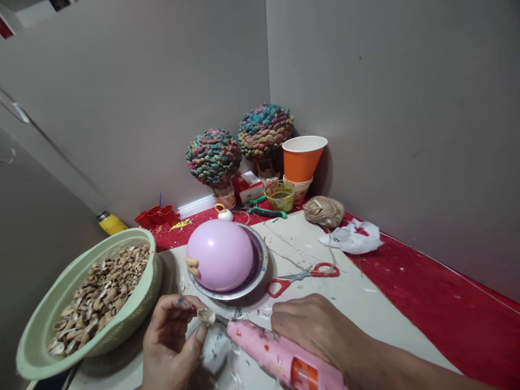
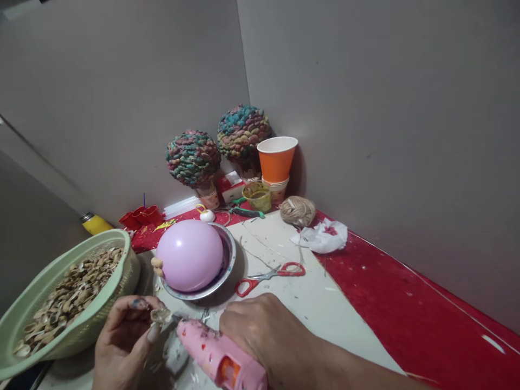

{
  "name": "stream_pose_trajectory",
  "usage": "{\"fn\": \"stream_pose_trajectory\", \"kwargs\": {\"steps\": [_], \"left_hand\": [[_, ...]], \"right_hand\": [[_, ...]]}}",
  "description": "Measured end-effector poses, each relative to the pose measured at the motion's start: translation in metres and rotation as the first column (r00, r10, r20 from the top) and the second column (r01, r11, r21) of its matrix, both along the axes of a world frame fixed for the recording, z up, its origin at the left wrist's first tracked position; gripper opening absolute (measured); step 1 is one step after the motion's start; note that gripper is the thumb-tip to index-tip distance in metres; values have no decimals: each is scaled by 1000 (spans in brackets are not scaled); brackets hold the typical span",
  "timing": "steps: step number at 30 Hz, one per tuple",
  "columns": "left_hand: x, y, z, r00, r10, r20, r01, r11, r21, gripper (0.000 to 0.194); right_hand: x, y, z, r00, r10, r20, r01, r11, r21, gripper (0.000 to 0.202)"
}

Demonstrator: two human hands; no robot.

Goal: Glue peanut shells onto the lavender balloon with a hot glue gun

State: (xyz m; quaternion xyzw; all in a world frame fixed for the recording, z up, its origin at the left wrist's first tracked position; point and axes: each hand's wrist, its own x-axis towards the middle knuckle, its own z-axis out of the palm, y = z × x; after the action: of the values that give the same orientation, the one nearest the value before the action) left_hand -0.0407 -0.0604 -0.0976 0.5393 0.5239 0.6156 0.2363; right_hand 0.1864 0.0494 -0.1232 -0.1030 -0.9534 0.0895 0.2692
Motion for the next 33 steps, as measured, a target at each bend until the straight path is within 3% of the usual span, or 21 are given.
{"fn": "stream_pose_trajectory", "kwargs": {"steps": [11,17,28,33], "left_hand": [[4,1,3,999,30,25,-31,999,12,22],[3,0,3,999,12,45,-12,1000,7,23],[1,1,4,999,23,45,-24,1000,3,23],[12,1,8,989,60,132,-61,998,1,25]], "right_hand": [[0,1,-4,999,29,-32,-31,998,-59,17],[1,4,-1,998,48,-51,-49,999,-6,23],[2,3,6,998,46,-46,-49,997,-65,23],[0,1,8,998,28,-54,-32,997,-69,27]]}}
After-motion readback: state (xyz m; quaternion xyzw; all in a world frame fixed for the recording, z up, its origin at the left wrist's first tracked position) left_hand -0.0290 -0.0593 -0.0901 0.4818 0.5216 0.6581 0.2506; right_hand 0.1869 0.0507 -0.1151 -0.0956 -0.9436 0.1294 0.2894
